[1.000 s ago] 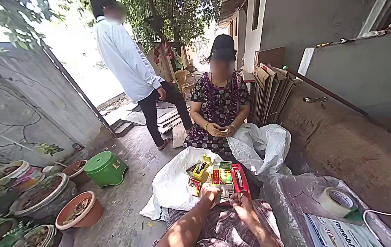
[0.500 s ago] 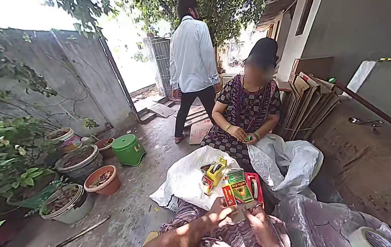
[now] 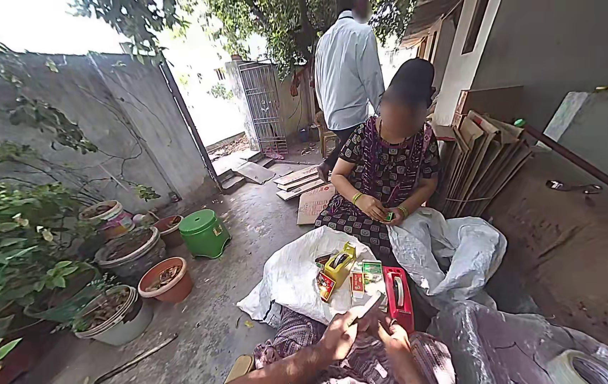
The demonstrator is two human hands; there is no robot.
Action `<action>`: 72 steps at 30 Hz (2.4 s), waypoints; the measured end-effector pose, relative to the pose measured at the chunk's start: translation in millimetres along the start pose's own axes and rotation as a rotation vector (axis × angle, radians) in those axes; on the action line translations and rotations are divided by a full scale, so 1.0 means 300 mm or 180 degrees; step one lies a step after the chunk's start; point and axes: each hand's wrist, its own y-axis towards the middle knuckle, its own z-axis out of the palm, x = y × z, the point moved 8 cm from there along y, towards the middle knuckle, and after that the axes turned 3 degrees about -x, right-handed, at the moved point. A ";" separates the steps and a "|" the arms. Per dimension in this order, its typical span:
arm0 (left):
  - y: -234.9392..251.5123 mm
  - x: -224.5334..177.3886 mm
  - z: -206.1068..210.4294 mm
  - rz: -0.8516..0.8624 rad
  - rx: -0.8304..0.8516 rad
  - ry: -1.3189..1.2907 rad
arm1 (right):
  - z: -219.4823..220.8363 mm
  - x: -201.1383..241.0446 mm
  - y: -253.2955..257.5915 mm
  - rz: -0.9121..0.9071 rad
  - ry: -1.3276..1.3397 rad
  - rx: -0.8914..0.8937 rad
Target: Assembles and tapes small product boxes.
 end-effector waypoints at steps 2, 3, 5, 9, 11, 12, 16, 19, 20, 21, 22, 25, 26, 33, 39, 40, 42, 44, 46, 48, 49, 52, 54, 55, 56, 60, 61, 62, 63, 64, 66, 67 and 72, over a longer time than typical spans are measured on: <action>-0.007 -0.006 0.029 0.0267 0.0133 0.0253 | -0.005 -0.013 -0.004 0.0171 0.0437 -0.0091; -0.007 0.002 0.042 0.0341 0.0191 0.0280 | -0.009 -0.012 -0.004 0.0209 0.0642 -0.0144; -0.007 0.004 0.053 0.0372 0.0189 0.0325 | -0.027 -0.008 0.011 0.0168 0.0848 -0.0269; -0.027 -0.010 0.042 -0.0423 0.0244 0.0340 | -0.066 -0.010 0.037 0.0218 0.0497 -0.0291; -0.031 0.039 0.046 -0.0611 0.0093 -0.0233 | -0.068 -0.005 0.041 0.0275 0.0523 -0.0186; -0.030 0.066 0.047 -0.0663 -0.0048 -0.0733 | -0.063 0.001 0.043 0.0303 0.0662 -0.0089; 0.009 0.134 0.022 -0.0722 -0.0305 -0.1506 | -0.043 0.019 0.042 0.0159 0.0802 0.0242; 0.043 0.116 -0.048 -0.0580 -0.0598 -0.1919 | -0.030 0.011 0.046 0.0142 0.1063 0.0340; 0.058 0.118 -0.075 -0.0526 -0.0697 -0.1964 | -0.029 0.006 0.046 0.0207 0.1164 0.0340; 0.075 0.119 -0.101 -0.0468 -0.0758 -0.1981 | -0.027 0.002 0.045 0.0284 0.1251 0.0320; 0.091 0.125 -0.124 -0.0429 -0.0799 -0.1956 | -0.026 -0.001 0.043 0.0369 0.1295 0.0294; 0.111 0.133 -0.152 -0.0333 -0.0742 -0.1910 | -0.014 -0.018 0.032 0.0542 0.1095 0.0460; 0.112 0.130 -0.151 -0.0315 -0.0708 -0.1898 | -0.007 -0.022 0.033 0.0563 0.1049 0.0518; 0.070 0.075 -0.141 0.0149 -0.1045 0.0196 | 0.002 -0.080 0.025 0.0718 0.0840 0.0209; 0.023 -0.122 0.009 0.0775 -0.0547 0.2787 | -0.013 -0.032 -0.029 0.1002 0.0106 0.0232; 0.023 -0.132 0.030 0.0723 -0.0437 0.2962 | -0.012 -0.026 -0.026 0.0911 -0.0021 0.0309; 0.048 -0.131 0.067 0.0495 -0.0135 0.3183 | 0.003 -0.012 -0.007 0.0741 -0.0214 0.0495; 0.082 -0.107 0.106 0.0457 0.0046 0.3296 | 0.024 0.014 -0.006 0.0687 -0.0095 0.0679; 0.101 -0.054 0.125 0.0559 0.0036 0.3246 | 0.035 -0.002 -0.007 0.0672 0.0185 0.0695; 0.120 -0.025 0.117 0.0254 0.0220 0.3213 | 0.024 -0.014 0.020 0.0406 0.0384 0.0489; 0.127 -0.015 0.103 -0.0068 0.0417 0.3205 | 0.003 -0.008 0.029 0.0269 0.0365 0.0278; 0.138 0.044 0.030 -0.0690 0.0434 0.2686 | -0.102 0.046 0.024 -0.0398 0.0309 -0.0922; 0.131 0.067 -0.012 -0.1135 0.0335 0.1985 | -0.128 0.057 0.017 -0.0451 0.0217 -0.1193; 0.128 0.077 -0.020 -0.1281 0.0279 0.1674 | -0.118 0.050 0.016 -0.0256 0.0215 -0.1053; 0.124 0.085 -0.017 -0.1313 0.0245 0.1485 | -0.091 0.040 0.015 -0.0041 0.0257 -0.0718; 0.090 0.064 0.080 -0.0901 0.0341 0.1968 | 0.054 0.018 -0.044 0.0342 0.0348 0.0335; 0.077 0.055 0.113 -0.0890 0.0495 0.2188 | 0.069 0.002 -0.056 0.0420 0.0215 0.0289; 0.067 0.042 0.141 -0.0816 0.0619 0.2282 | 0.071 0.000 -0.066 0.0469 0.0068 0.0169; 0.061 0.027 0.155 -0.0743 0.0731 0.2212 | 0.062 0.003 -0.072 0.0482 -0.0111 0.0047; 0.060 0.016 0.156 -0.0694 0.0791 0.1934 | 0.047 0.011 -0.073 0.0447 -0.0275 -0.0003; 0.072 0.020 0.128 -0.0622 0.0627 0.1331 | 0.017 0.014 -0.049 0.0226 -0.0239 -0.0060; 0.082 0.021 0.104 -0.0550 0.0459 0.1034 | 0.006 0.014 -0.033 0.0204 -0.0097 0.0024; 0.120 0.056 0.012 -0.0841 -0.0046 -0.0474 | 0.006 0.016 -0.009 0.0367 0.0490 0.0329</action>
